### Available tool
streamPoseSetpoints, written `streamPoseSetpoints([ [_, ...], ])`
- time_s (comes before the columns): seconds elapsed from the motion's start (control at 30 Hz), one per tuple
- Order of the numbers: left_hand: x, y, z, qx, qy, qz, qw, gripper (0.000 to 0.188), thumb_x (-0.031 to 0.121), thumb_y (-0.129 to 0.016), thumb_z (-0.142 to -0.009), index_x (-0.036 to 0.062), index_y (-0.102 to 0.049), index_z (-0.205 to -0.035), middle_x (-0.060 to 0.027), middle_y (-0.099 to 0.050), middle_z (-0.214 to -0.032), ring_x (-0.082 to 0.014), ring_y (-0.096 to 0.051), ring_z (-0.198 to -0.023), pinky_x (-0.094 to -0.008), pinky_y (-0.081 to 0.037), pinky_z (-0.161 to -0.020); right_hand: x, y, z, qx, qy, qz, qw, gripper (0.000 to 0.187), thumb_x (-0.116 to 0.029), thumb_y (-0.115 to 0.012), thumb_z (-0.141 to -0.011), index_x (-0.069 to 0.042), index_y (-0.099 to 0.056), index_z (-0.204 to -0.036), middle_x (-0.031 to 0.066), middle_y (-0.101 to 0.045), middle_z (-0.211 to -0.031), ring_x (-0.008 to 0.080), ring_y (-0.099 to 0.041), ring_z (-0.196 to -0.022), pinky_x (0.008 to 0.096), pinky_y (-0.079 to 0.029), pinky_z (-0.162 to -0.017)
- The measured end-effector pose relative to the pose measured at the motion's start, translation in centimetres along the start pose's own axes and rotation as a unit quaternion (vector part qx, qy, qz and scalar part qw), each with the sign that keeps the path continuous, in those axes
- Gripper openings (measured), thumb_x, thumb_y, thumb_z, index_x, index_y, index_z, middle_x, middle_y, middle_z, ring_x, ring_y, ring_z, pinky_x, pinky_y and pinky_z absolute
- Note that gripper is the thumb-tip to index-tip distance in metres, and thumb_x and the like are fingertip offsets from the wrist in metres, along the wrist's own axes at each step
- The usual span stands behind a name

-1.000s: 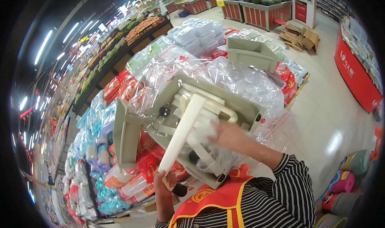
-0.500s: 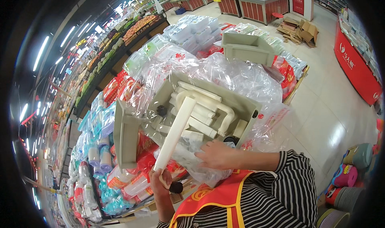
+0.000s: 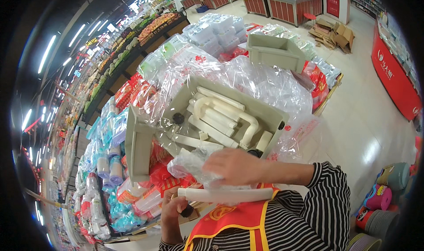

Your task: The person unpacks a beige plastic container, removes several white plastic rods and black caps, and attempts to assemble them by inserting the rods into the caps. The person handles the parts one at a time, inspecting and fitting them together.

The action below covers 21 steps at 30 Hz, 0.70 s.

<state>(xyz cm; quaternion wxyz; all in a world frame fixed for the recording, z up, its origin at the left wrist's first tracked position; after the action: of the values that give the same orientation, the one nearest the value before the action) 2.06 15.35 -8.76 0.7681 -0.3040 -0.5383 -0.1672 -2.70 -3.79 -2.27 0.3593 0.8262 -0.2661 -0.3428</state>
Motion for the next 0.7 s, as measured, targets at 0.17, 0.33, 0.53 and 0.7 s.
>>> streamPoseSetpoints([
  [0.17, -0.8, 2.0, 0.1, 0.025, -0.005, -0.021, 0.999, 0.014, 0.005, -0.061, -0.081, -0.0021, -0.067, -0.092, -0.0025, -0.053, -0.056, -0.0079, -0.048, -0.05, -0.0264, -0.05, -0.054, 12.6, 3.1, 0.4, -0.017, -0.268, 0.119, 0.956, 0.04, -0.035, -0.059, -0.091, -0.005, -0.059, -0.117, 0.0173, -0.061, -0.106, 0.0305, -0.06, -0.102, 0.0397, -0.051, -0.085],
  [0.33, -1.2, 2.2, 0.2, 0.082, -0.024, 0.024, 0.996, 0.027, 0.002, -0.058, -0.081, -0.0043, -0.067, -0.105, -0.0015, -0.056, -0.059, -0.0047, -0.042, -0.045, -0.0199, -0.033, -0.043, 20.4, 1.6, 0.8, -0.096, -0.301, 0.218, 0.923, 0.031, -0.026, -0.058, -0.09, 0.003, -0.061, -0.099, 0.0198, -0.064, -0.1, 0.0353, -0.064, -0.096, 0.0442, -0.052, -0.082],
  [0.53, -1.7, 1.1, -0.2, 0.011, -0.024, -0.002, 1.0, 0.031, 0.011, -0.06, -0.081, -0.0061, -0.067, -0.106, -0.0007, -0.058, -0.061, -0.0028, -0.041, -0.044, -0.0188, -0.028, -0.042, 25.4, -1.9, 0.3, -0.087, -0.31, 0.16, 0.933, 0.028, -0.02, -0.056, -0.087, 0.005, -0.066, -0.095, 0.0228, -0.068, -0.093, 0.0382, -0.066, -0.09, 0.0467, -0.053, -0.08],
  [0.7, -2.0, 1.2, -0.1, 0.028, -0.012, 0.006, 1.0, 0.026, 0.011, -0.06, -0.082, -0.0053, -0.066, -0.102, 0.0001, -0.057, -0.062, -0.0027, -0.04, -0.046, -0.0185, -0.029, -0.044, 26.5, -3.5, 0.7, -0.148, -0.388, 0.106, 0.904, 0.029, -0.021, -0.056, -0.087, 0.005, -0.069, -0.091, 0.0249, -0.068, -0.096, 0.0395, -0.066, -0.092, 0.047, -0.053, -0.082],
])
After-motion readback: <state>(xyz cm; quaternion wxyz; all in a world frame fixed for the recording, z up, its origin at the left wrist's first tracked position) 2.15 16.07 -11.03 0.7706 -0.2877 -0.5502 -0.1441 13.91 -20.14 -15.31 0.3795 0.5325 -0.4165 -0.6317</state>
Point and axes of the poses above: each hand's wrist, its own z-axis away from the middle knuckle, its own y-axis out of the back of the hand, x = y × z, the point moved 10 cm from there along -z, towards the middle knuckle
